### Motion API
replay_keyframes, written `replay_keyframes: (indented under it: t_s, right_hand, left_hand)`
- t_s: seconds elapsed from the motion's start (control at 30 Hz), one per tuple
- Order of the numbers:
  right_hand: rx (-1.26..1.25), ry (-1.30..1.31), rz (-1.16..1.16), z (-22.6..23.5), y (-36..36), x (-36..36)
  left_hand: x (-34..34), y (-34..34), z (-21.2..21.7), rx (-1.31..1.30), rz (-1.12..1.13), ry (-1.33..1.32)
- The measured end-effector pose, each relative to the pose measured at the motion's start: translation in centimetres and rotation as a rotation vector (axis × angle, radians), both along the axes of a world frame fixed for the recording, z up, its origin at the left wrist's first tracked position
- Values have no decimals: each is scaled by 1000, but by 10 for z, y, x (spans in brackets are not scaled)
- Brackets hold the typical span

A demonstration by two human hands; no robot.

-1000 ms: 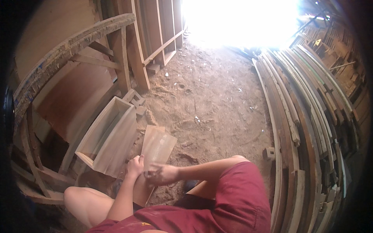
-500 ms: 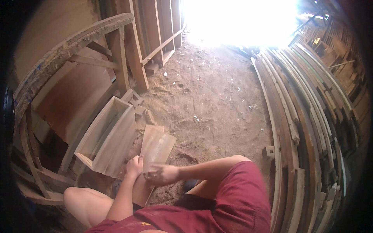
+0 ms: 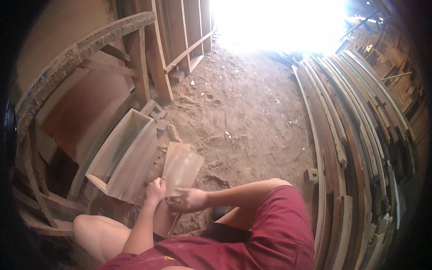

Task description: The person assembles a small wooden box by fitting its side panels together. They then pick up a sanding block and smooth the surface of a separate flat wooden board.

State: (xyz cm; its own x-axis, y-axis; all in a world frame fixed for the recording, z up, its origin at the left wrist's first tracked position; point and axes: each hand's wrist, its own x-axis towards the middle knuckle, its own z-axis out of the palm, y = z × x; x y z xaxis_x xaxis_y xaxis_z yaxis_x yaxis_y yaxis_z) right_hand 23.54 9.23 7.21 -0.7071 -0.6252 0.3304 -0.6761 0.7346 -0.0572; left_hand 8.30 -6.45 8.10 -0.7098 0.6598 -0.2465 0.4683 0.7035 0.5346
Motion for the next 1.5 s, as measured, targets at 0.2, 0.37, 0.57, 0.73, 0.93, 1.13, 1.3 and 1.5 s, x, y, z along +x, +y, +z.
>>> replay_keyframes:
  t_s: [0.2, 0.37, 0.57, 0.73, 0.93, 1.13, 1.3, 1.5]
  right_hand:
    - [341, -267, -611, 23, 110, -16]
    - [115, -336, -496, 13, 49, -14]
    - [-91, -179, -176, -4, 27, 1]
    - [287, -245, -579, 44, 86, -14]
    - [-81, -14, -38, -11, -9, 5]
    - [146, -118, -325, 2, 74, -10]
    - [424, -189, -469, 23, 78, -20]
    - [-59, -71, -99, 3, -16, 10]
  left_hand:
    - [4, 6, 9, -12, -20, -8]
    - [-1, 3, -7, -9, -22, -8]
    - [1, 4, -3, -5, -21, 0]
    - [2, -1, 5, -14, -6, 6]
    - [-3, -1, -1, -35, 2, 2]
    - [1, 7, -5, -22, -33, 1]
    - [-2, 5, -9, -12, -23, -6]
    - [0, 1, -9, 6, -1, 5]
